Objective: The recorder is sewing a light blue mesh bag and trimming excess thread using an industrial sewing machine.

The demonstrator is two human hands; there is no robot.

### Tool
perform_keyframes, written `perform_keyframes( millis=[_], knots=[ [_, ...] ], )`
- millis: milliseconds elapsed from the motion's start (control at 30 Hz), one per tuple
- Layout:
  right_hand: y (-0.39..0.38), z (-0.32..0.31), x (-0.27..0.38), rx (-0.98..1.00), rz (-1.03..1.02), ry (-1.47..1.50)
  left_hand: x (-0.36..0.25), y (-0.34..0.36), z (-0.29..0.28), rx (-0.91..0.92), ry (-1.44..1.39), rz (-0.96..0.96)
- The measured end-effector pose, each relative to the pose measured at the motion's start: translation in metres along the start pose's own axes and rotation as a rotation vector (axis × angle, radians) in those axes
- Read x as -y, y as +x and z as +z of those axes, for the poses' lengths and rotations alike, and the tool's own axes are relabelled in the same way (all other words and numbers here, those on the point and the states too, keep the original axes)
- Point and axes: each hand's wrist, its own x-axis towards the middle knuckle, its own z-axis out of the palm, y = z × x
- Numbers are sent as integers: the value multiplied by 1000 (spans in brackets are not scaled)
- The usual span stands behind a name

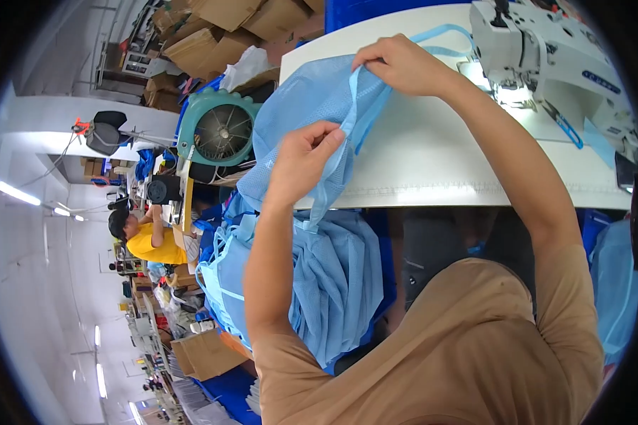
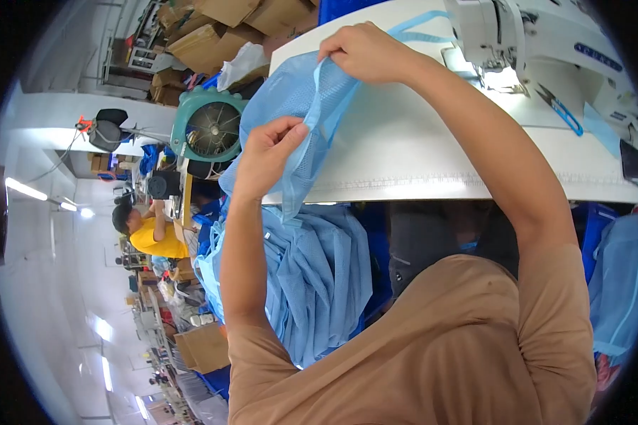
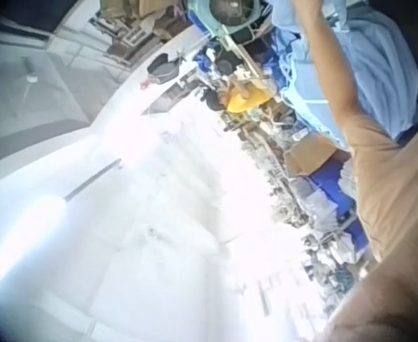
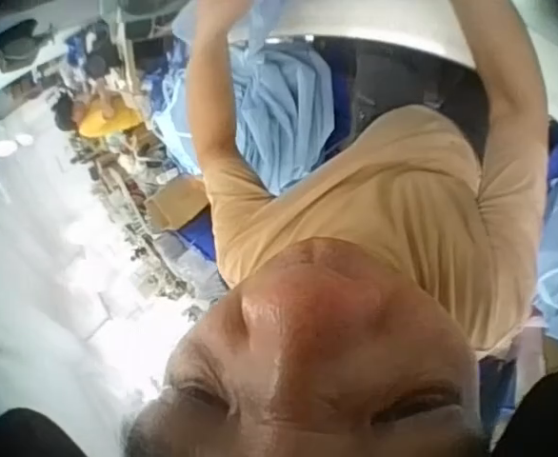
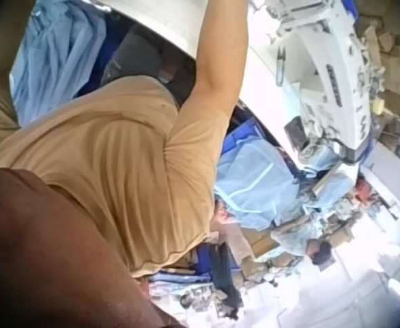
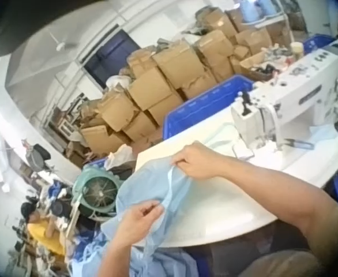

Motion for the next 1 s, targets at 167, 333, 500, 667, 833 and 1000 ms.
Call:
perform_keyframes(
  millis=[167,333,500,667,833,1000],
  knots=[
    [-42,35,-20,-664,-320,-459,33,11,56,-90,-697,-324],
    [-133,45,16,-273,327,275,26,25,114,-51,-907,-231],
    [-155,32,-1,-255,328,259,20,42,144,-45,-896,-156],
    [-171,2,-21,-258,567,502,21,50,158,-25,-851,-157],
    [-183,3,-37,-309,635,579,18,52,172,27,-854,-175],
    [-190,3,-46,-330,651,591,21,53,179,69,-830,-177]
  ],
)
